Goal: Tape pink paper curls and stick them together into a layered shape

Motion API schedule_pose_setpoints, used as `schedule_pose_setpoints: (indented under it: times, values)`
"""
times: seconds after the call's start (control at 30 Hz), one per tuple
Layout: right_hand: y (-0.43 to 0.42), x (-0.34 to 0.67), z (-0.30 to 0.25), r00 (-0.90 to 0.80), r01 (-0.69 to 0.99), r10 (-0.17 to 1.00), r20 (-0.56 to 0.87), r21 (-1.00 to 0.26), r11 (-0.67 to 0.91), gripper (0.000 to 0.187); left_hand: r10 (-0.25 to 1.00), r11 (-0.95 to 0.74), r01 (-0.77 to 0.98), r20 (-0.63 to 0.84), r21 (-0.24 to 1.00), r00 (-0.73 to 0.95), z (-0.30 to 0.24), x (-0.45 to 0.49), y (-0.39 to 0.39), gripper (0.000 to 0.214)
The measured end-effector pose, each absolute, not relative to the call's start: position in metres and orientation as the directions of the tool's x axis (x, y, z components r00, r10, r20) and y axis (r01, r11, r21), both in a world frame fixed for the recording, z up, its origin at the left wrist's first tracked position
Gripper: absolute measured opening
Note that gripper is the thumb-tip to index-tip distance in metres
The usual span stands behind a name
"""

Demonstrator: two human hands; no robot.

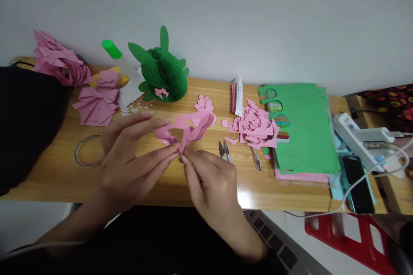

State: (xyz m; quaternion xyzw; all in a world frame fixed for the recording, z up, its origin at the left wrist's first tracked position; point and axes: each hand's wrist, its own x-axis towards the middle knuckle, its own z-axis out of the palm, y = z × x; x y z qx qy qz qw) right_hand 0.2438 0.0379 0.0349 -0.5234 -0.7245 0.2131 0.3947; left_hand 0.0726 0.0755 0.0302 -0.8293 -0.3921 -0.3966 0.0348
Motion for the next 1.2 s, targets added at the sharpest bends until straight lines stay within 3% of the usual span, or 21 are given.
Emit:
schedule_pose_setpoints:
  times: [1.2]
  values:
    - [0.0369,0.2445,0.0367,-0.162,0.608,0.916,0.368,-0.694,0.386,0.016,0.683,-0.668,0.646,0.648,0.369,0.336,0.0324,0.0749,0.0752,0.006]
